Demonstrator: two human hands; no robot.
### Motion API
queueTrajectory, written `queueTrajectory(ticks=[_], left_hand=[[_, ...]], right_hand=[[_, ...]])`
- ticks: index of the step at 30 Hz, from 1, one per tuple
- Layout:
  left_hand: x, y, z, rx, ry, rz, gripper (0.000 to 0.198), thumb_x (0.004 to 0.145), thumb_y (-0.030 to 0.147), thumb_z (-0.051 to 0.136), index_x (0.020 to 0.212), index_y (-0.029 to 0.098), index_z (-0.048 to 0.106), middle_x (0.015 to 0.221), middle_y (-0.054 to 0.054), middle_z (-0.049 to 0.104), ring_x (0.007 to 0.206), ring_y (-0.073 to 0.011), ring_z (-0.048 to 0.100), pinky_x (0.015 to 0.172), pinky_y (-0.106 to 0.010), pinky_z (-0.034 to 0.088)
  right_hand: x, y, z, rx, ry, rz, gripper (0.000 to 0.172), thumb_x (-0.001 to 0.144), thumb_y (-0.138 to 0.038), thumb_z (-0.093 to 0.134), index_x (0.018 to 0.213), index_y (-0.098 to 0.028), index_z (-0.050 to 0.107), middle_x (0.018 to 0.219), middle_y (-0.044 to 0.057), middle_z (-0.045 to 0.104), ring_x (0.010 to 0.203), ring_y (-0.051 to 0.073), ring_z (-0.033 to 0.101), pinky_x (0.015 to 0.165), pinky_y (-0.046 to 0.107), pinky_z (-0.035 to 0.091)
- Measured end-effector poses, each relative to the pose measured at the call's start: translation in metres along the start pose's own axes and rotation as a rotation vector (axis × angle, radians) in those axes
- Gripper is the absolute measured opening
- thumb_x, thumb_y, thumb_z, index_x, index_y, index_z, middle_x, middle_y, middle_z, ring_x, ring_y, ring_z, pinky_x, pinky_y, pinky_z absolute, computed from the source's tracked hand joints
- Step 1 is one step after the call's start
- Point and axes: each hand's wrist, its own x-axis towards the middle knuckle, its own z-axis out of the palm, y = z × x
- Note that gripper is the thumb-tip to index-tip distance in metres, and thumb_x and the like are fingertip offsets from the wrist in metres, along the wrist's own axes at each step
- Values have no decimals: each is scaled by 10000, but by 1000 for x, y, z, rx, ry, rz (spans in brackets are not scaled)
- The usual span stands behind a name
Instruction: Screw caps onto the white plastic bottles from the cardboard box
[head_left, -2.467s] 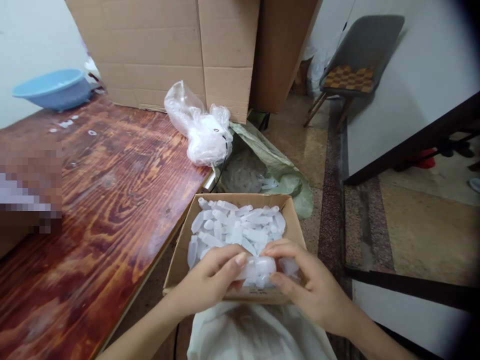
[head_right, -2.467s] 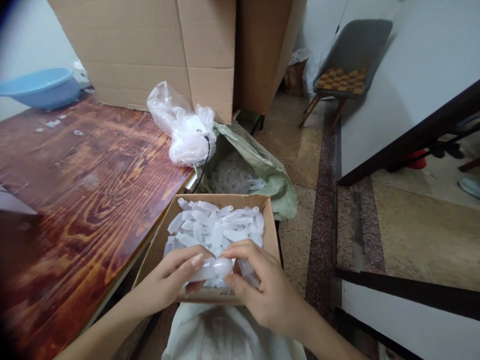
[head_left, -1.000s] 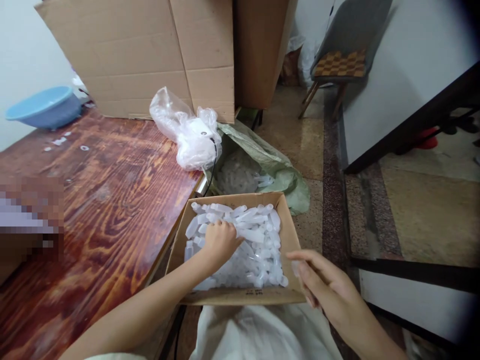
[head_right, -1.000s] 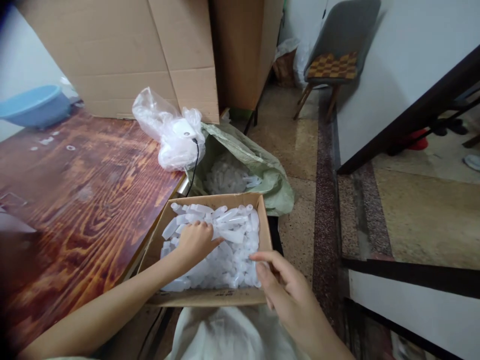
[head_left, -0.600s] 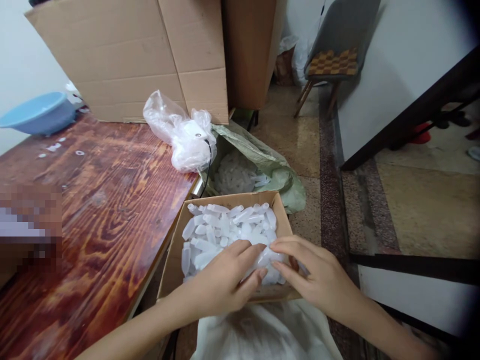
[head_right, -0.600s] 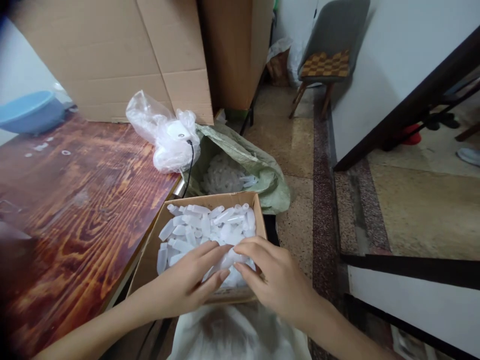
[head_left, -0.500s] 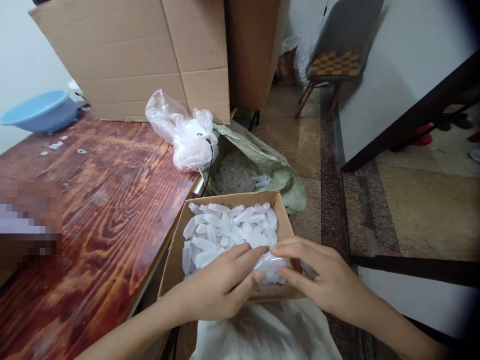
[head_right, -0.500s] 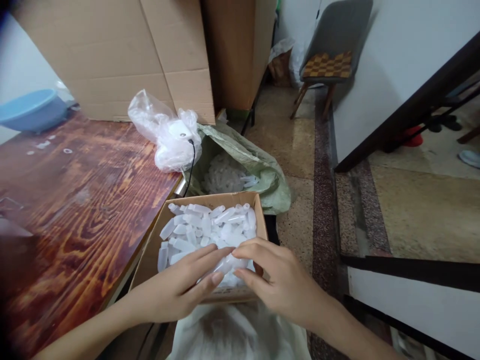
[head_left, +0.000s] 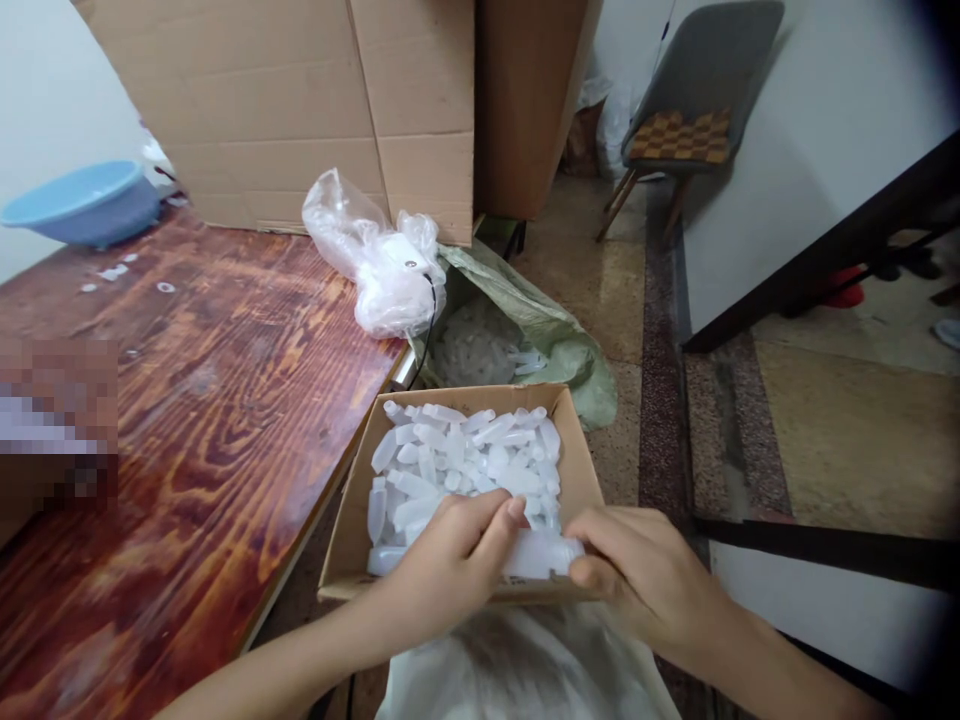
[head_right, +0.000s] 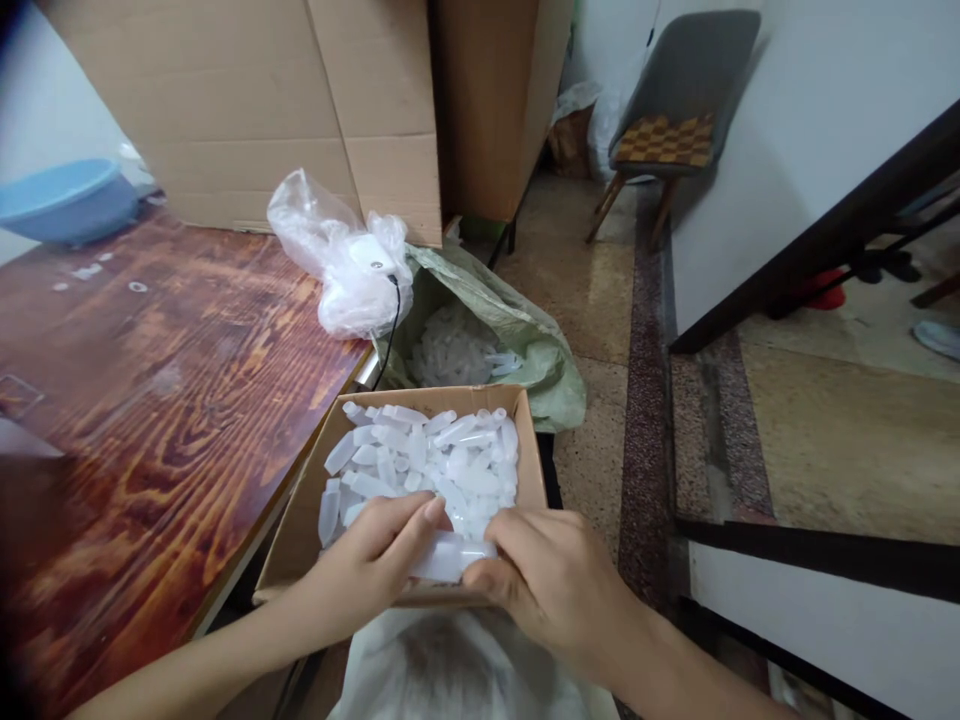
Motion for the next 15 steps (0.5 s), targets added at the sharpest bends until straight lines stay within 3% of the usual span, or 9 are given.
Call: queueTrajectory(ticks=[1,3,6,10,13,15], left_hand=[[-1,0,-2,97,37,86,454,1005,475,292,707,183,471,551,49,391,514,-103,403,529,-242,283],[-2,2,-6,204,91,179,413,1016,398,300,685,186,426,546,56,358,508,-97,380,536,-253,253],[-4,7,-13,224,90,229,389,1017,342,315,659,193,351,535,65,315,483,-89,344,522,-259,226],[-6,14,-17,221,80,254,389,1020,334,314,661,192,358,545,62,333,488,-86,355,520,-257,234],[-7,17,-19,223,79,246,404,1023,350,306,659,189,382,549,56,369,501,-89,382,526,-255,253],[-6,18,-20,215,76,243,416,1022,362,305,653,189,387,546,54,382,500,-90,389,525,-254,263]], right_hand=[[-1,0,0,39,-40,65,600,1009,-574,174,721,-202,546,529,-17,516,458,133,530,439,274,375],[-5,0,-1,59,-35,79,635,986,-626,164,906,-187,616,602,3,590,516,141,582,489,262,421],[-15,5,-2,-49,39,-116,656,910,-707,357,1338,-231,498,936,75,724,787,213,700,692,301,514],[-25,10,-5,1,-127,-12,691,899,-721,351,1417,-276,452,977,53,736,788,202,714,646,274,537],[-26,6,-9,-18,-21,-115,746,873,-691,482,1488,-301,322,1094,67,719,907,235,708,728,306,552],[-23,3,-12,-36,-4,-181,695,891,-664,484,1470,-312,331,1095,61,718,921,225,708,728,295,550]])
